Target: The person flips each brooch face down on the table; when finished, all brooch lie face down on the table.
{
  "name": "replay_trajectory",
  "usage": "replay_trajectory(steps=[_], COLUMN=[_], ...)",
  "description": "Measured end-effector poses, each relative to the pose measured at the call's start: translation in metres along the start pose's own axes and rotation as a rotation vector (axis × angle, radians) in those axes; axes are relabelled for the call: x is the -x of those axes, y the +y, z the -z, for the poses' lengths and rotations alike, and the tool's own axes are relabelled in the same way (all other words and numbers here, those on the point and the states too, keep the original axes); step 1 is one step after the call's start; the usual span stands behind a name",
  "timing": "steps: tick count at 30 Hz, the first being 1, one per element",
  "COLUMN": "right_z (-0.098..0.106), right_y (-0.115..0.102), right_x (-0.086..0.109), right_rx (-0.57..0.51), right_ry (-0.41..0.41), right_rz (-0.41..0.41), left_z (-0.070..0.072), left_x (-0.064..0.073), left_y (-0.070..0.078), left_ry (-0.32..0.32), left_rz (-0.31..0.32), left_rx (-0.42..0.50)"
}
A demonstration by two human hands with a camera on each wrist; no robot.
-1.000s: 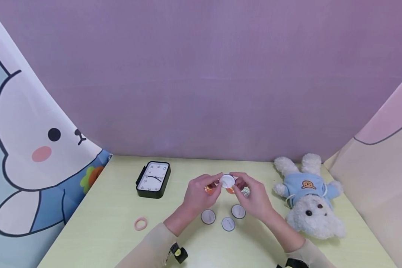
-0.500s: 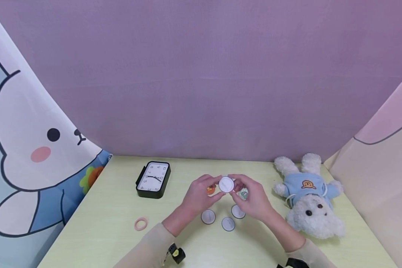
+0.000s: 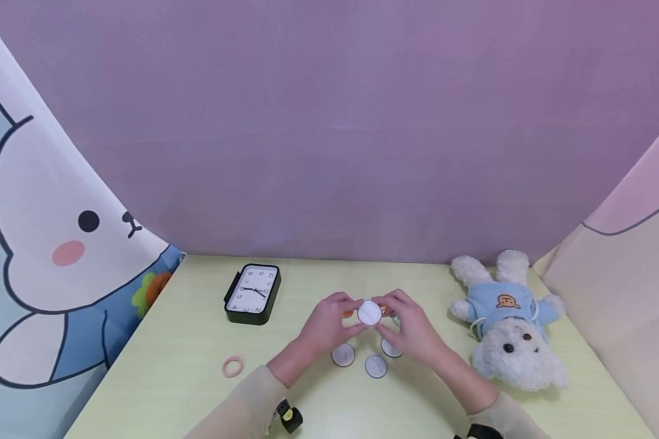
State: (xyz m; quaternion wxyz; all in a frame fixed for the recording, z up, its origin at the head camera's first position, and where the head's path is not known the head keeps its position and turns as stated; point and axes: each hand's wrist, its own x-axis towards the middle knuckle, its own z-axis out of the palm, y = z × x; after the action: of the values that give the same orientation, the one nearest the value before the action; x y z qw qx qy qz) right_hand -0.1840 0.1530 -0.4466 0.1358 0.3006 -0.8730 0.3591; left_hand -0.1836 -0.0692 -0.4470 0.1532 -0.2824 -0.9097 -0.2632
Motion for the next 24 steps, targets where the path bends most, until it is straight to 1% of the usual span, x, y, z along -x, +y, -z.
replay_trajectory(steps=[2, 5, 9, 15, 17, 20, 24], right_z=[-0.003, -0.009, -0.014, -0.020, -0.022, -0.025, -0.028], right_y=[0.002, 0.004, 0.007, 0.015, 0.017, 0.019, 0.021], right_x=[0.002, 0.004, 0.007, 0.009, 0.009, 0.010, 0.010], right_rx=[0.010, 0.022, 0.024, 0.034, 0.033, 0.034, 0.079], right_ry=[-0.015, -0.031, -0.041, -0.063, -0.075, -0.096, -0.109], right_rz=[0.002, -0.005, -0.012, -0.025, -0.032, -0.049, -0.060], left_z=[-0.003, -0.009, -0.017, -0.024, -0.026, -0.030, -0.035], left_x=[0.002, 0.005, 0.006, 0.007, 0.007, 0.007, 0.007], left_y=[-0.001, -0.003, -0.006, -0.008, -0.009, -0.009, -0.011], left_ry=[-0.029, -0.058, -0.074, -0.075, -0.083, -0.108, -0.142], left_rz=[0.021, 0.040, 0.038, 0.028, 0.034, 0.051, 0.066], left_rx=[0.016, 0.015, -0.018, -0.046, -0.061, -0.085, -0.129])
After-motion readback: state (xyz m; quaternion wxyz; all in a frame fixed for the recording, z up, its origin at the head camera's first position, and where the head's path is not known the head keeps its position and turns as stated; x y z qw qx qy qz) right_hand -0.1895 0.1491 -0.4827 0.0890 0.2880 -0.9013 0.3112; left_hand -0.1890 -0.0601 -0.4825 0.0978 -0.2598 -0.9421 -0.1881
